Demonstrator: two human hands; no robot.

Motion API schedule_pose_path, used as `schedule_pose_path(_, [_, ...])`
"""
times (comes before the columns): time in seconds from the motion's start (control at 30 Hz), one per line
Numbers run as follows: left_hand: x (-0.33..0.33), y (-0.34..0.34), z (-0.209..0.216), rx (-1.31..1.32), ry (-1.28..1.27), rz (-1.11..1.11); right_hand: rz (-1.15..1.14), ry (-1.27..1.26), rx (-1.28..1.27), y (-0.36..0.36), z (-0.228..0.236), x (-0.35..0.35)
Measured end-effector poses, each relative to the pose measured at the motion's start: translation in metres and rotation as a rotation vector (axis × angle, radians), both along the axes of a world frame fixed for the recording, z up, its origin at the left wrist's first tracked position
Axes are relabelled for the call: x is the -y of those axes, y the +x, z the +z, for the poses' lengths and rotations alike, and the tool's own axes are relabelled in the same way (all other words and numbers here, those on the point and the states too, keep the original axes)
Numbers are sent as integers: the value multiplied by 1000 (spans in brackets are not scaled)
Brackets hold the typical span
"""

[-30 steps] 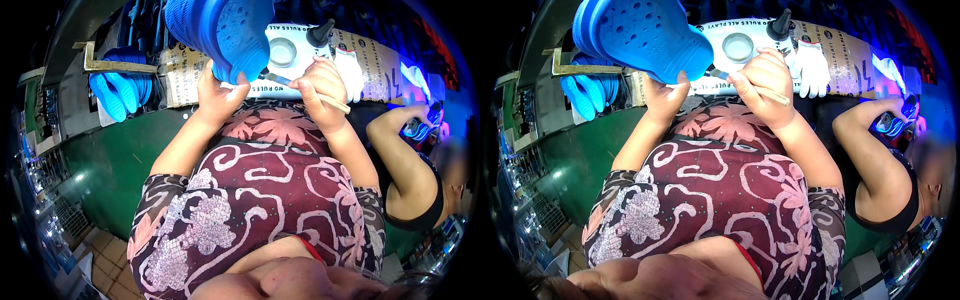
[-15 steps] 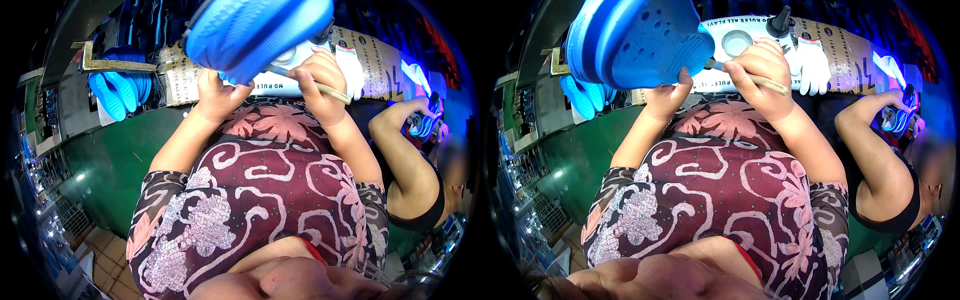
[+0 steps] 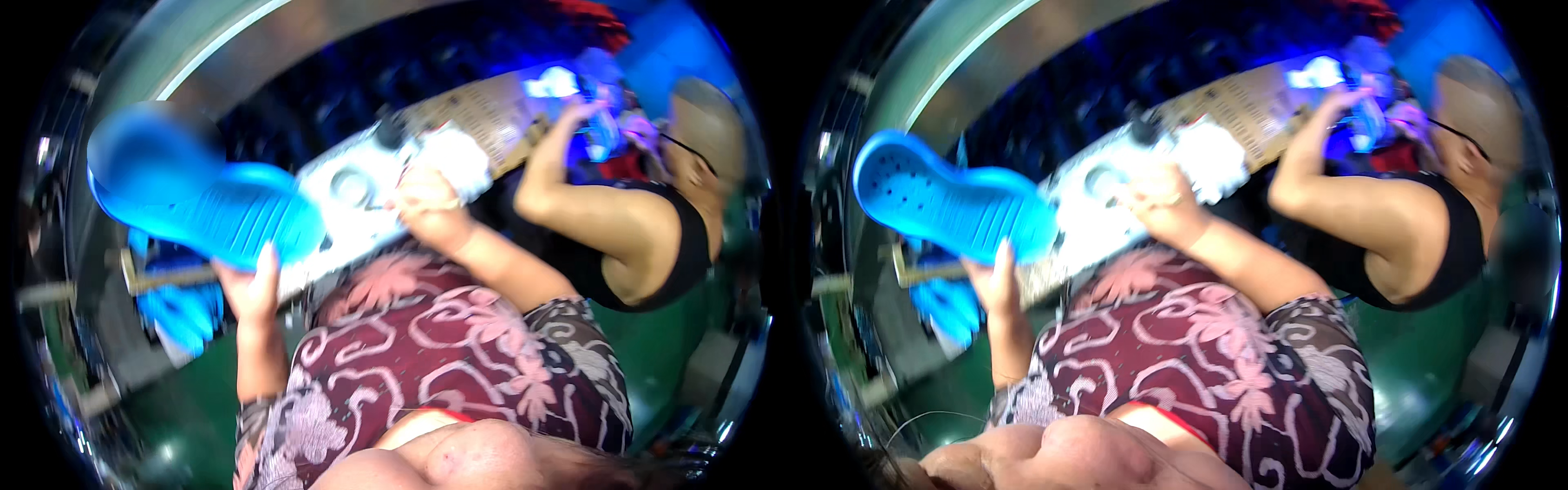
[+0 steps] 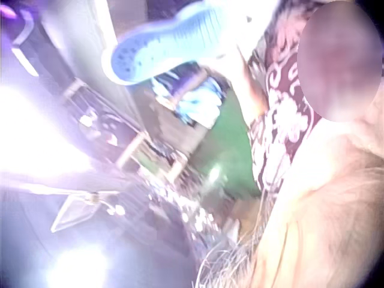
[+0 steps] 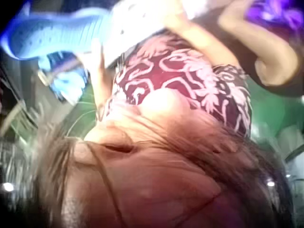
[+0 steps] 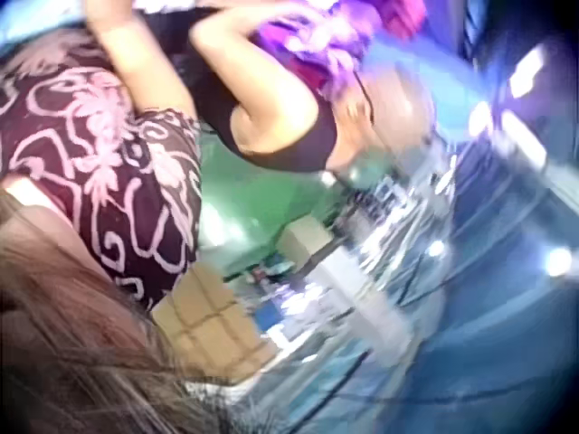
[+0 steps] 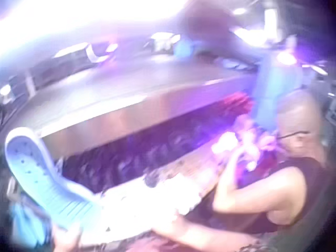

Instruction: The person wipes with a tissue, then picks up shoe soles, applies glue to each one using a brush, and places them onto an overhead conveyor belt.

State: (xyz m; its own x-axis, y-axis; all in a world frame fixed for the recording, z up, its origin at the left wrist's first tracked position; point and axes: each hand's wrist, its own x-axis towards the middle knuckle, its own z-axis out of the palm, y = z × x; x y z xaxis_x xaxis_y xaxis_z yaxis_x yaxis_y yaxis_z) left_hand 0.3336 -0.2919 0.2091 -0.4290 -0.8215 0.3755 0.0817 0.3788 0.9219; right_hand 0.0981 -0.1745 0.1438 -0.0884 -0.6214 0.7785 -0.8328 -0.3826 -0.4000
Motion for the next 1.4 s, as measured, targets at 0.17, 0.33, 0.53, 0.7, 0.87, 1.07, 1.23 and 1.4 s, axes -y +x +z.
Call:
schedule_pose_path(0.17, [7, -9, 37, 64, 643, -486, -96, 75, 375, -14, 0, -13])
schedule_pose_path(0.33, [-10, -75, 53, 227, 802, -820, -218, 148, 408, -27, -3, -53])
schedule_pose_path(0.53, [4, -309, 138, 96, 706, -1171, -283, 67, 511, -38, -7, -81])
schedule_pose_path(0.7, [-3, -455, 187, -511, 896, -717, -258, 38, 590, -42, -2, -81])
schedule_pose_path(0.87, [-62, -344, 141, -404, 74, -705, -263, 80, 667, -56, -18, -90])
schedule_pose_path(1.07, [12, -127, -9, 296, -103, -406, -211, 157, 746, -32, -20, -75])
schedule_pose_path(1.23, [28, 42, -84, 509, 436, -151, -128, 219, 785, -8, -17, -48])
schedule_pose_path(1.4, [32, 154, -137, 522, 763, -55, 102, 388, 797, 22, -3, -4])
